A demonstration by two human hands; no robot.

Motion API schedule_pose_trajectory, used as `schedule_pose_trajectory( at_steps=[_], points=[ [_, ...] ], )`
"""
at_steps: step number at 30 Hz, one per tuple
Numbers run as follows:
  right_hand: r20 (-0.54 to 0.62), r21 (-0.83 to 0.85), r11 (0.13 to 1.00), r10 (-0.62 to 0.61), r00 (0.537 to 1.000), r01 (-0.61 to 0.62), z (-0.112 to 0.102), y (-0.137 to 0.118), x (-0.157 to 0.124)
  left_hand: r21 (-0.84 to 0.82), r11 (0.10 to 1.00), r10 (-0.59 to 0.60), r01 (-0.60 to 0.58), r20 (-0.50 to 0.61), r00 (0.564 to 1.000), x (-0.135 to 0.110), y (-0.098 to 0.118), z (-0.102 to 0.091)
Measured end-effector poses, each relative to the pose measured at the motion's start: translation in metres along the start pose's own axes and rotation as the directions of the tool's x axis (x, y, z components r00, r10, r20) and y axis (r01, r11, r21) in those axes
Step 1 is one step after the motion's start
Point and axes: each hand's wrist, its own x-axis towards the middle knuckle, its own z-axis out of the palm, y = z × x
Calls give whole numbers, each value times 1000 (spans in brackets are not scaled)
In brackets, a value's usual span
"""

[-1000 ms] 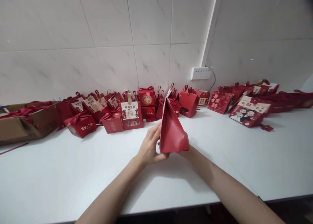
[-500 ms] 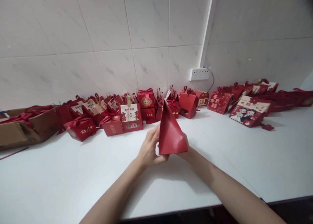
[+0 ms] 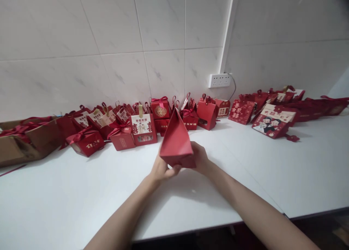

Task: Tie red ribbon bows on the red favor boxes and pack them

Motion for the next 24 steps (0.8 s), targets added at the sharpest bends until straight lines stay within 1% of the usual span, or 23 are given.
schedule_pose_trajectory(
  at_steps=[2, 4, 5, 6, 7, 10, 12, 18, 24],
  points=[
    [97, 47, 993, 100, 990, -105, 2, 0, 0, -105, 990, -102, 97, -43, 994, -1, -1, 0],
    [185, 104, 980, 149, 971, -171, 3, 0, 0, -197, 963, -212, 182, -143, 967, 1, 2, 0],
    [215, 131, 973, 160, 963, -191, 3, 1, -1, -243, 946, -261, 214, -184, 947, 4, 4, 0],
    [229, 155, 967, 166, 959, -204, 3, 0, -1, -287, 929, -296, 233, -200, 934, 6, 7, 0],
    [221, 172, 963, 169, 961, -209, 3, 0, -1, -330, 913, -315, 241, -192, 930, 9, 9, 0],
    [144, 223, 953, 175, 974, -204, 3, -3, 0, -431, 868, -322, 248, -106, 941, 14, 14, 0],
    [106, 238, 951, 177, 978, -198, 3, -5, 0, -459, 849, -328, 261, -70, 942, 15, 15, 0],
    [138, 172, 970, 147, 979, -170, 4, -3, -2, -454, 835, -391, 311, -93, 916, 13, 18, 1],
    [161, 190, 967, 143, 977, -172, 8, -1, -5, -412, 862, -367, 295, -105, 924, 16, 18, 1]
  ],
)
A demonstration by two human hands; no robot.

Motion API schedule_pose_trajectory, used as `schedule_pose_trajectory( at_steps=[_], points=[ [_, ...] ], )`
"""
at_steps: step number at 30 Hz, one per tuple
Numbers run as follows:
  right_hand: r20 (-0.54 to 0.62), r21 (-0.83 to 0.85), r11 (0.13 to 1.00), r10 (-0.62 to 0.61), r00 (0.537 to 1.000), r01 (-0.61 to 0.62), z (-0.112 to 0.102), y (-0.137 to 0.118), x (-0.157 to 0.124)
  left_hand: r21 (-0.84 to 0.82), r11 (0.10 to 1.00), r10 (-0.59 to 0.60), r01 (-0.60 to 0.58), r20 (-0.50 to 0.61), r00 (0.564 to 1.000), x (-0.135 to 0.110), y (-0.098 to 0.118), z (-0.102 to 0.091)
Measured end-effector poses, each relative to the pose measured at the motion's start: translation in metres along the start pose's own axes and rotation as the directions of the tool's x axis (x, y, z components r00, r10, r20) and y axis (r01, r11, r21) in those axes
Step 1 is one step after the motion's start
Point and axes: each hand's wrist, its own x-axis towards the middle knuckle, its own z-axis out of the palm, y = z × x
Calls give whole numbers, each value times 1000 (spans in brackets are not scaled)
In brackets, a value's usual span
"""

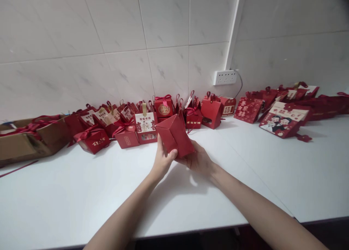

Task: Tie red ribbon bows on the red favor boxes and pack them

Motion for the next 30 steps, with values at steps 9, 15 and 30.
schedule_pose_trajectory(
  at_steps=[9, 15, 30],
  points=[
    [-103, -272, 920, -319, 942, 282, -10, -1, 10, -105, 990, -94, 96, 21, 995, 0, -5, -2],
    [-78, -714, 516, -731, 678, 473, -5, 4, 1, -144, 969, -215, 202, -81, 973, 5, -12, -4],
    [132, -655, 459, -713, 689, 600, -16, 3, 6, 59, 993, 101, -99, -24, 995, -4, -17, -13]
  ],
)
